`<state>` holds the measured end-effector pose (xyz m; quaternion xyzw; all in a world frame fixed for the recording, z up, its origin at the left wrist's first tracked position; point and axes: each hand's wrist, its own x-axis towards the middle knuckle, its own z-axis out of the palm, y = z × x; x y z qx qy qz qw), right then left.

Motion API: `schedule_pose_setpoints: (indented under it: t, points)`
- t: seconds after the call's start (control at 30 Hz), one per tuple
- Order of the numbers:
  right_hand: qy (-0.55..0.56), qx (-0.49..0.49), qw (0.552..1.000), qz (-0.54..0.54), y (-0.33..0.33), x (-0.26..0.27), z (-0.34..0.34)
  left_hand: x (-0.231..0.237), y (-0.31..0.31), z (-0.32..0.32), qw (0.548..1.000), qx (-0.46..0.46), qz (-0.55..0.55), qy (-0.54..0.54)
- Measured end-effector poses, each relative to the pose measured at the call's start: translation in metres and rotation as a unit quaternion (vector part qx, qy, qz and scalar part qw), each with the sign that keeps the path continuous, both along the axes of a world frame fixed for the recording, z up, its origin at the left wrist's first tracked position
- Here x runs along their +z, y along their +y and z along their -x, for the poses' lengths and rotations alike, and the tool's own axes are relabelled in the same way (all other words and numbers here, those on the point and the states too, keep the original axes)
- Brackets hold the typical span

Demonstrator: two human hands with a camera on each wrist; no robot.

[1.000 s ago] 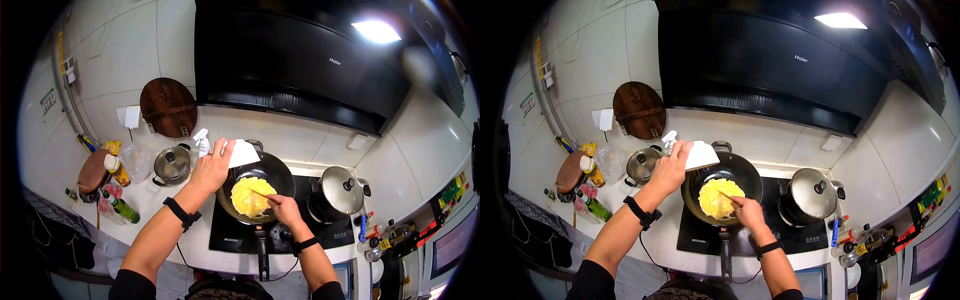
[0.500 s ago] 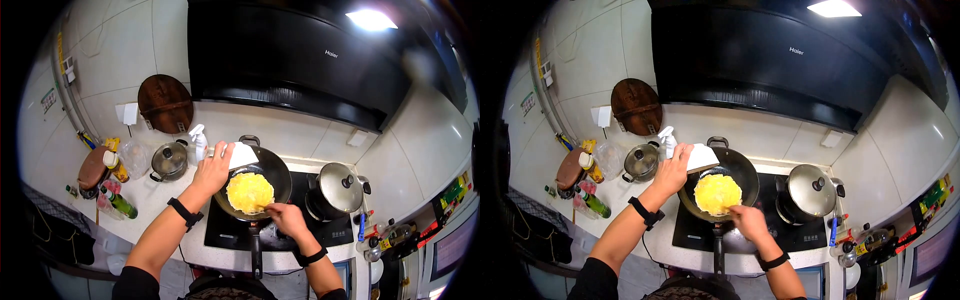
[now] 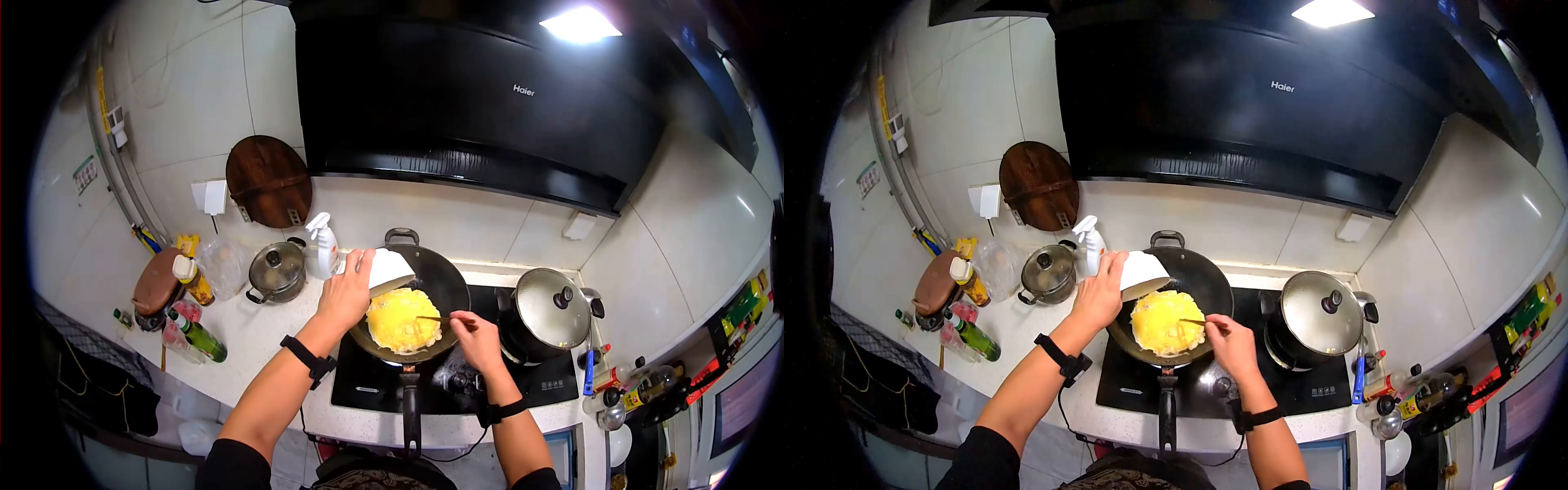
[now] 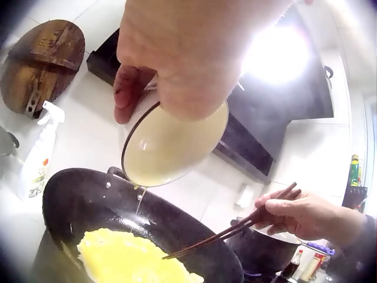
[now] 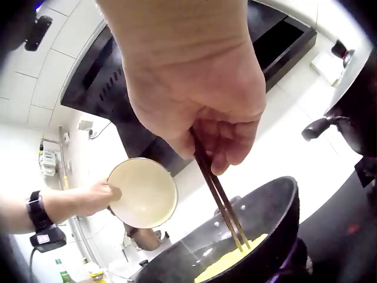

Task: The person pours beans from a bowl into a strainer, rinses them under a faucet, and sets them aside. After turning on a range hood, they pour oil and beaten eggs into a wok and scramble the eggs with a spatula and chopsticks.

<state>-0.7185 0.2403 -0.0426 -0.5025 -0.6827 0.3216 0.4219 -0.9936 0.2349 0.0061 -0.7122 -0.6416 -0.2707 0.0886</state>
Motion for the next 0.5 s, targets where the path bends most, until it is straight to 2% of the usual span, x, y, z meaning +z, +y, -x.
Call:
schedule_pose_setpoints:
  t: [0.13,0.33,0.5]
  points:
    - [0.051,-0.034,0.998,0.024,0.000,-0.015,-0.023,0.007,-0.002,0.001,0.999,-0.006,-0.020,0.035]
    - [0.114,-0.055,0.991,0.047,-0.003,-0.023,-0.030,0.028,-0.004,-0.005,0.997,-0.022,-0.056,0.038]
    - [0.168,-0.064,0.983,0.023,-0.011,-0.029,-0.033,0.048,0.000,-0.006,0.992,-0.043,-0.118,0.011]
